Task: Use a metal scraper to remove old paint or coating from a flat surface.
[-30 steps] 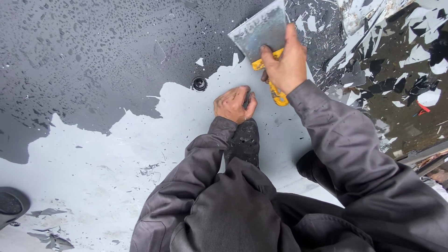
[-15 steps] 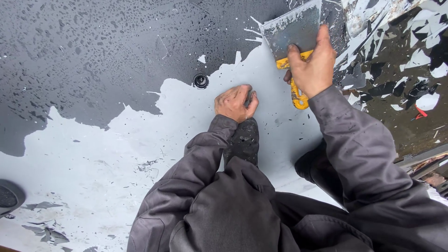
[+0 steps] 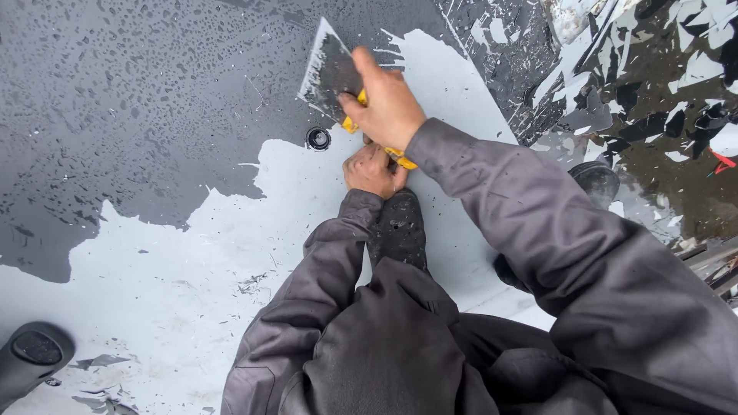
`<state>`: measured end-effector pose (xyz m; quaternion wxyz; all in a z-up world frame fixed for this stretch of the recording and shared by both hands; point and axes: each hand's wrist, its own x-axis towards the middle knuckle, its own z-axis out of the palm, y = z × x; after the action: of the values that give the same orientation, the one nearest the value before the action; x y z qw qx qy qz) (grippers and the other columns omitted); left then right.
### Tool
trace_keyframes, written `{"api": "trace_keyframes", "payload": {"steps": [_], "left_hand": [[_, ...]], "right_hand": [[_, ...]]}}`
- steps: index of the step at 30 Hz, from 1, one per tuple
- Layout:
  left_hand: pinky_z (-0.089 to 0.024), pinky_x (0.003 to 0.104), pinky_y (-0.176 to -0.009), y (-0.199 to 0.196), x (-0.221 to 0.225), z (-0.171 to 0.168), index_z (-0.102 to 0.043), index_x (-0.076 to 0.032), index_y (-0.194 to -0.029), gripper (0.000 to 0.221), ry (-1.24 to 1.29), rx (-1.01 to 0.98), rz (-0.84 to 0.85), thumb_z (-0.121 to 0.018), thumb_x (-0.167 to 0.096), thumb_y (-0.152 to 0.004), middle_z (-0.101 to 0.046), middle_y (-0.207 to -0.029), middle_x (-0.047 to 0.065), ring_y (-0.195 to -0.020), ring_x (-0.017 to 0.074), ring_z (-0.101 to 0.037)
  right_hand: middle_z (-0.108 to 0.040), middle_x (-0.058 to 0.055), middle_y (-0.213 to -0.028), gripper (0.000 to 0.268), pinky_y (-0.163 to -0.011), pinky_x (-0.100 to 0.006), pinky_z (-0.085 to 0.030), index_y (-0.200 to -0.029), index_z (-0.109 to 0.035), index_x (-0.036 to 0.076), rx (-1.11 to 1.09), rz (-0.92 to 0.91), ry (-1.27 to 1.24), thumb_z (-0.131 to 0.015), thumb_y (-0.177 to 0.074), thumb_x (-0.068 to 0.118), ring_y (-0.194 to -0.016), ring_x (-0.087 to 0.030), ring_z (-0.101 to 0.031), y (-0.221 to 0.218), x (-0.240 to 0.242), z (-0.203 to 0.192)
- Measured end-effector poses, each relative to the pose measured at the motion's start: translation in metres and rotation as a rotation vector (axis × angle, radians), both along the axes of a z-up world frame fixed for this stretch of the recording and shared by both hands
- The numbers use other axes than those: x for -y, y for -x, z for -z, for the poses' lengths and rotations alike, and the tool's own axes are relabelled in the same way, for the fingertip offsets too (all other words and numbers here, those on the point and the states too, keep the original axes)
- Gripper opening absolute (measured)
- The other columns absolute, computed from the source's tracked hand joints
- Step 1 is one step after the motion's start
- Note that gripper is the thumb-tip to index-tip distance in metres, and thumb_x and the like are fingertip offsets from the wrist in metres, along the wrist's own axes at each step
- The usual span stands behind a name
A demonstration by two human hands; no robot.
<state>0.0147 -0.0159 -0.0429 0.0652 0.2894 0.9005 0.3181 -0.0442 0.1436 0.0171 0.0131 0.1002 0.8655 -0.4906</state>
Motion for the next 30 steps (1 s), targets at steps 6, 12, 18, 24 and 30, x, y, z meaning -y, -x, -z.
{"api": "trace_keyframes", "payload": {"steps": [6, 12, 18, 24, 30], "left_hand": [[-0.053, 0.039, -0.057, 0.015, -0.014, -0.041, -0.064, -0.012, -0.088, 0.011, -0.117, 0.092, -0.027, -0.074, -0.017, -0.084, -0.065, -0.070, 0.002, -0.063, 0.0238, -0.066], [-0.052, 0.040, -0.057, 0.015, -0.015, -0.038, -0.062, -0.012, -0.087, 0.012, -0.119, 0.091, -0.029, -0.074, -0.016, -0.086, -0.066, -0.071, 0.003, -0.062, 0.0251, -0.066], [-0.053, 0.042, -0.059, 0.014, -0.008, -0.029, -0.059, -0.010, -0.085, 0.015, -0.129, 0.104, -0.011, -0.073, -0.016, -0.084, -0.065, -0.072, 0.006, -0.063, 0.0273, -0.066], [-0.055, 0.039, -0.061, 0.016, -0.008, -0.040, -0.065, -0.009, -0.093, 0.009, -0.218, 0.207, -0.036, -0.070, -0.016, -0.088, -0.069, -0.075, 0.006, -0.066, 0.0261, -0.070], [-0.061, 0.032, -0.068, 0.019, -0.008, -0.059, -0.066, -0.005, -0.111, 0.028, -0.624, 0.965, -0.395, -0.063, -0.029, -0.097, -0.073, -0.089, 0.005, -0.075, 0.0181, -0.074]], "right_hand": [[-0.067, -0.015, -0.108, 0.037, -0.042, -0.038, -0.056, -0.126, -0.038, 0.000, 0.406, 0.368, 0.568, -0.063, -0.099, 0.002, -0.060, -0.024, -0.069, -0.066, -0.087, -0.055], [-0.065, -0.015, -0.097, 0.038, -0.042, -0.036, -0.054, -0.126, -0.040, 0.004, 0.530, 0.476, 0.811, -0.065, -0.099, 0.006, -0.054, -0.020, -0.064, -0.082, -0.060, -0.051], [-0.067, -0.015, -0.090, 0.038, -0.042, -0.037, -0.054, -0.124, -0.041, 0.003, 0.585, 0.496, 0.835, -0.068, -0.098, 0.009, -0.051, -0.021, -0.063, -0.078, -0.039, -0.032], [-0.069, -0.019, -0.095, 0.040, -0.050, -0.041, -0.059, -0.123, -0.038, 0.001, 0.279, 0.687, 1.042, -0.070, -0.101, 0.010, -0.060, -0.025, -0.068, -0.026, -0.062, 0.019], [-0.067, -0.015, -0.094, 0.041, -0.048, -0.037, -0.057, -0.126, -0.039, 0.005, 0.373, 0.514, 0.925, -0.069, -0.102, 0.015, -0.058, -0.022, -0.066, -0.052, -0.037, -0.055]]}}
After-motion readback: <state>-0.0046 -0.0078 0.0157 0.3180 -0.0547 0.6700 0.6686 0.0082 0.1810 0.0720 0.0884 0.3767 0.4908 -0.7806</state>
